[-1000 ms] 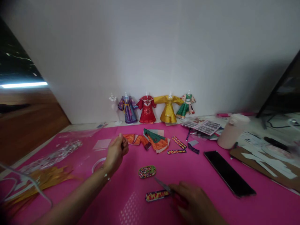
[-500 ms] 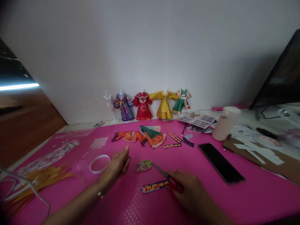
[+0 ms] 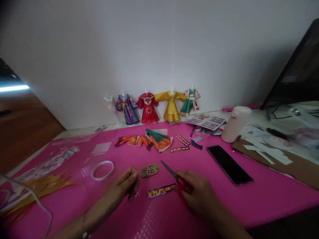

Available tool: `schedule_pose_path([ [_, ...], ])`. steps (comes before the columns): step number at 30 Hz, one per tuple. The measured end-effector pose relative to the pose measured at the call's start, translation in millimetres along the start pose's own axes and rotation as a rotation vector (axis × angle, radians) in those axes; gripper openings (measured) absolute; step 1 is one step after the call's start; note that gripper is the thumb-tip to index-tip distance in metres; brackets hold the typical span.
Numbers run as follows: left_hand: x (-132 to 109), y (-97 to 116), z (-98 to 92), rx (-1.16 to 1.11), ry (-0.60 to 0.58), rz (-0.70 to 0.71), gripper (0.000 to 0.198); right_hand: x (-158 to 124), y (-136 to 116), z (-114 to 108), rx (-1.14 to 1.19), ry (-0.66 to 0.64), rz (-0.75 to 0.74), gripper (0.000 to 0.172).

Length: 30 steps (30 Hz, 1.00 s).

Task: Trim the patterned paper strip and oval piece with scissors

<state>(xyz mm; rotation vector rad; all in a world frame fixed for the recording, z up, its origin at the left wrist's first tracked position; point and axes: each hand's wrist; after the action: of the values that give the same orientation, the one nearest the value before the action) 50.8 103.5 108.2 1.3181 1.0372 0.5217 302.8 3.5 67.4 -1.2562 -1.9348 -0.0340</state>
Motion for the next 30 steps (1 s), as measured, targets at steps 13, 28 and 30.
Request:
schedule_pose_path([
  [13,34,-20,-30.9,0.303,0.250,0.203,0.015,1,-1,0,-0.008,0.005,-0.017,0.028],
  [28,57,-42,-16.0,0.684,0.244,0.339,0.044,2,-1,-2,-0.024,-0.006,-0.049,0.026],
  [30,51,-44,-20.6,0.685,0.258,0.343,0.044,2,-1,-2,-0.027,0.005,-0.052,0.026],
])
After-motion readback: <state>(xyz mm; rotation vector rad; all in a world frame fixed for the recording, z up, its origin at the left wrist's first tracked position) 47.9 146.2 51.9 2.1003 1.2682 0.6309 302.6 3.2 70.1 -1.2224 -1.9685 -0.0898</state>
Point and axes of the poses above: each hand's wrist, its own x-axis towards the middle knuckle, its own z-axis out of the palm, y = z × x, and after that the axes turned 10 degrees about -z, right-handed
